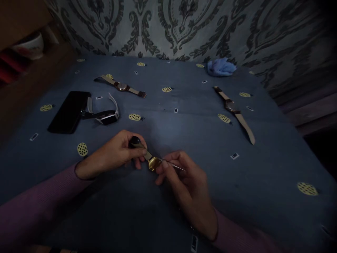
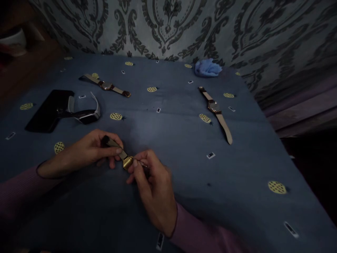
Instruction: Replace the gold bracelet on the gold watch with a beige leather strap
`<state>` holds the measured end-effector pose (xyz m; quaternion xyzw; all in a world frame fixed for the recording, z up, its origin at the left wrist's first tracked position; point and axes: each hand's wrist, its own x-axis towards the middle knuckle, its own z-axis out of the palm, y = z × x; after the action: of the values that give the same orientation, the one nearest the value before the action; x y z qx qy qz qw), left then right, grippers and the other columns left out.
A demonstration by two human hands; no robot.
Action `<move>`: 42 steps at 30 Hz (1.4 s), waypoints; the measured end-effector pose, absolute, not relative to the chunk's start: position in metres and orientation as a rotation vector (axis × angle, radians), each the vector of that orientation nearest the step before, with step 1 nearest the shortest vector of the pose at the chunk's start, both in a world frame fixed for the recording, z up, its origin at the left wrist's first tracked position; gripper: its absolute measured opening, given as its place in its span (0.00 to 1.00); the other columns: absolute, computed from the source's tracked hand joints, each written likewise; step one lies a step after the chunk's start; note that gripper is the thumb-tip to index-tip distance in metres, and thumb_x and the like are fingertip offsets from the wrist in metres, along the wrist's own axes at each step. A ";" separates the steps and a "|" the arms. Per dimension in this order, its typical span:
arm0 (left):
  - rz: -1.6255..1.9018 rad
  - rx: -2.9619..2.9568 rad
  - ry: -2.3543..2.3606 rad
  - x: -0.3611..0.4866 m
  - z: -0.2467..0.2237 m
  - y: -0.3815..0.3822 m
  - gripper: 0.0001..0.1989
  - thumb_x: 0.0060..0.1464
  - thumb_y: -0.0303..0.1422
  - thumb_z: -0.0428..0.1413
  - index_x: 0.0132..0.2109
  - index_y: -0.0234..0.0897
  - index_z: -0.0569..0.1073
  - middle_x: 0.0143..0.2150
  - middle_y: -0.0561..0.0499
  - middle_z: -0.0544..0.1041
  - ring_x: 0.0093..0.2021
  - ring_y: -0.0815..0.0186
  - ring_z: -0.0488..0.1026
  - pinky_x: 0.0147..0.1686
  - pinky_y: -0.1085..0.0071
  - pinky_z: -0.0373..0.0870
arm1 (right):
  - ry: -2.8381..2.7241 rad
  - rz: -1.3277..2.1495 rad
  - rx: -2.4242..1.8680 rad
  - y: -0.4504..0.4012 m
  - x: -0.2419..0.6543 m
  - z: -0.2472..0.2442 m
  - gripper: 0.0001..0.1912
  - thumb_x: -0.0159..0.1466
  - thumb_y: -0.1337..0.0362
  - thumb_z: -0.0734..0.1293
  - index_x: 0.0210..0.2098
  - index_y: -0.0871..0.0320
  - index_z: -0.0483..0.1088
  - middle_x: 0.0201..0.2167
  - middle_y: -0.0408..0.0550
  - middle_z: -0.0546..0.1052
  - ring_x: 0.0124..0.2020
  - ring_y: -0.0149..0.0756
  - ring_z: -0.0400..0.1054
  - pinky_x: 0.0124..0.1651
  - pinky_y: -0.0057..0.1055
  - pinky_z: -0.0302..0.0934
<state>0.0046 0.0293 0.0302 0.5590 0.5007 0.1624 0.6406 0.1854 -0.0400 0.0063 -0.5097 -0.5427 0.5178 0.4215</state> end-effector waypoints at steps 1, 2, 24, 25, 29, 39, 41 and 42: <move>0.371 1.275 1.139 0.005 0.031 0.029 0.05 0.54 0.27 0.56 0.32 0.29 0.72 0.26 0.50 0.76 0.22 0.71 0.74 0.14 0.84 0.60 | -1.361 1.296 -1.275 -0.040 0.185 0.006 0.06 0.68 0.63 0.62 0.33 0.56 0.65 0.27 0.39 0.74 0.24 0.25 0.71 0.28 0.23 0.65; 0.372 1.275 1.136 0.005 0.031 0.029 0.05 0.54 0.27 0.56 0.32 0.29 0.72 0.26 0.49 0.77 0.22 0.71 0.74 0.14 0.84 0.60 | -1.361 1.294 -1.272 -0.039 0.185 0.007 0.06 0.68 0.63 0.62 0.33 0.56 0.65 0.27 0.39 0.74 0.24 0.25 0.71 0.28 0.23 0.65; 0.408 1.239 1.079 0.001 0.026 0.027 0.05 0.54 0.28 0.56 0.33 0.29 0.72 0.26 0.49 0.77 0.22 0.70 0.75 0.14 0.84 0.61 | -1.438 1.293 -1.298 -0.036 0.185 0.010 0.07 0.68 0.65 0.61 0.32 0.56 0.65 0.25 0.39 0.74 0.22 0.25 0.70 0.26 0.23 0.63; 0.411 1.227 1.073 0.001 0.026 0.027 0.05 0.54 0.28 0.56 0.33 0.29 0.72 0.26 0.49 0.77 0.23 0.70 0.75 0.14 0.84 0.62 | -1.446 1.297 -1.301 -0.035 0.185 0.010 0.07 0.68 0.65 0.61 0.32 0.56 0.65 0.25 0.39 0.74 0.22 0.25 0.70 0.26 0.23 0.63; 0.442 1.170 1.044 0.002 0.025 0.026 0.05 0.55 0.28 0.56 0.32 0.29 0.72 0.27 0.48 0.78 0.24 0.69 0.77 0.16 0.83 0.66 | -1.481 1.287 -1.300 -0.036 0.186 0.012 0.07 0.68 0.65 0.61 0.32 0.56 0.65 0.25 0.39 0.74 0.22 0.25 0.69 0.25 0.23 0.62; 0.489 1.051 1.065 0.001 0.021 0.019 0.04 0.54 0.28 0.58 0.33 0.29 0.72 0.26 0.49 0.78 0.24 0.69 0.78 0.20 0.81 0.72 | -1.533 1.248 -1.291 -0.035 0.185 0.012 0.07 0.68 0.64 0.60 0.34 0.57 0.65 0.25 0.40 0.74 0.22 0.26 0.70 0.24 0.23 0.63; 0.510 1.013 1.078 0.002 0.020 0.016 0.04 0.54 0.28 0.58 0.34 0.30 0.72 0.26 0.50 0.78 0.24 0.68 0.78 0.21 0.80 0.73 | -1.547 1.243 -1.286 -0.035 0.186 0.012 0.06 0.68 0.64 0.60 0.34 0.57 0.65 0.25 0.40 0.74 0.22 0.27 0.70 0.24 0.24 0.63; 0.521 0.995 1.084 0.002 0.019 0.014 0.04 0.54 0.28 0.59 0.34 0.30 0.71 0.26 0.50 0.78 0.24 0.68 0.78 0.22 0.79 0.73 | -1.558 1.238 -1.286 -0.035 0.186 0.012 0.06 0.68 0.64 0.60 0.34 0.57 0.65 0.25 0.40 0.74 0.21 0.27 0.70 0.24 0.24 0.63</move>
<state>0.0019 0.0140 0.0190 0.4484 0.4886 0.2351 0.7106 0.1857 -0.0355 0.0119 -0.5028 -0.6090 0.4842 0.3766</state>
